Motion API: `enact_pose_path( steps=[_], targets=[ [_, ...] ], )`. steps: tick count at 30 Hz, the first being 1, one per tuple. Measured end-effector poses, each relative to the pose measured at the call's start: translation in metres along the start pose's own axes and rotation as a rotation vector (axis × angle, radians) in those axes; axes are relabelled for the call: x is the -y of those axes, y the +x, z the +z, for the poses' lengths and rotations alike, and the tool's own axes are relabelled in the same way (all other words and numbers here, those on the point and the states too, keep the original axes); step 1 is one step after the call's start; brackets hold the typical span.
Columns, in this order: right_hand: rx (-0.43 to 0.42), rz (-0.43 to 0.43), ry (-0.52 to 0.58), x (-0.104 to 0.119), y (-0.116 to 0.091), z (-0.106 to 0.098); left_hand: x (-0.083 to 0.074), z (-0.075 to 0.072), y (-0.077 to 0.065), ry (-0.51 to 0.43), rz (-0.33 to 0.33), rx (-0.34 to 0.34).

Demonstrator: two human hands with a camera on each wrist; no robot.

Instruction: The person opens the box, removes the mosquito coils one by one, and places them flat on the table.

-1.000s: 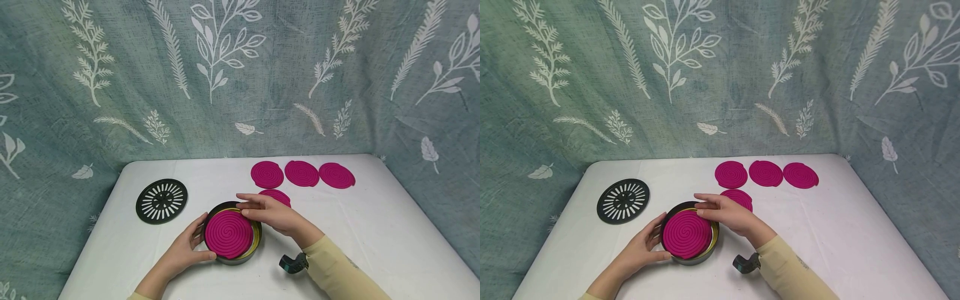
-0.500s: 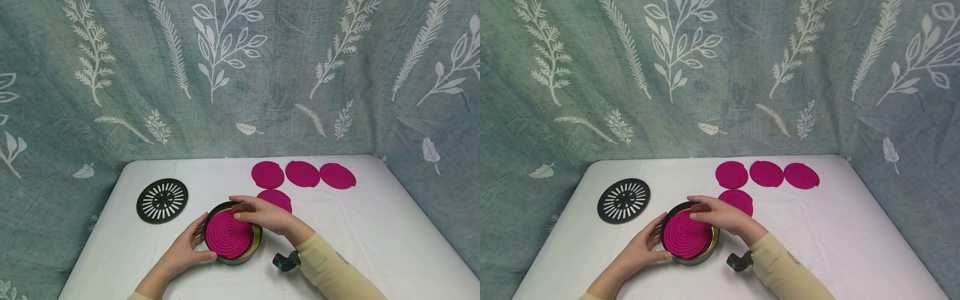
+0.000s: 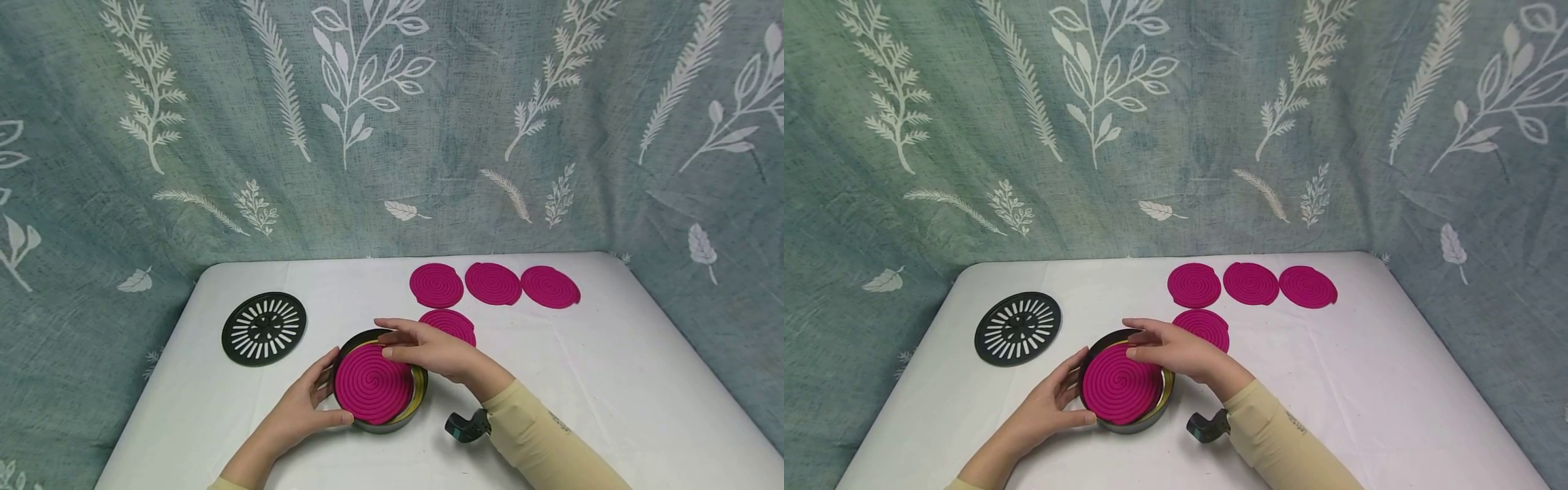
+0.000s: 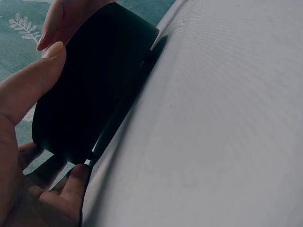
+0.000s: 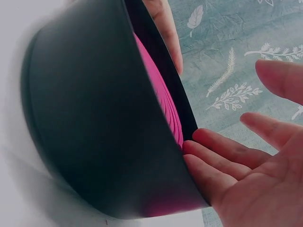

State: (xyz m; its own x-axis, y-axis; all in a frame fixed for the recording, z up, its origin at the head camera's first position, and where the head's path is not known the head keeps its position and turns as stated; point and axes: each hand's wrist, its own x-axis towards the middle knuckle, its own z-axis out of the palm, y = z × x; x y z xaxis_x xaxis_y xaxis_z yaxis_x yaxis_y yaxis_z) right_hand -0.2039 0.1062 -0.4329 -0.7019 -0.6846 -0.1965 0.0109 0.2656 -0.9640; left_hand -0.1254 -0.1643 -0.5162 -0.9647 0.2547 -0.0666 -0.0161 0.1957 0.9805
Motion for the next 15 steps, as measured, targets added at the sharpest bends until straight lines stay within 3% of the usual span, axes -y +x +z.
enact_pose_path(
  steps=[10, 15],
  targets=[
    [-0.033, -0.031, 0.009, 0.0017, -0.0019, -0.0018, 0.0009, 0.0001, -0.0004, -0.025, 0.018, 0.009],
    [-0.052, -0.031, 0.076, 0.0016, -0.0013, -0.0016, 0.0014, 0.0001, -0.0002, -0.026, 0.013, 0.007]
  ],
)
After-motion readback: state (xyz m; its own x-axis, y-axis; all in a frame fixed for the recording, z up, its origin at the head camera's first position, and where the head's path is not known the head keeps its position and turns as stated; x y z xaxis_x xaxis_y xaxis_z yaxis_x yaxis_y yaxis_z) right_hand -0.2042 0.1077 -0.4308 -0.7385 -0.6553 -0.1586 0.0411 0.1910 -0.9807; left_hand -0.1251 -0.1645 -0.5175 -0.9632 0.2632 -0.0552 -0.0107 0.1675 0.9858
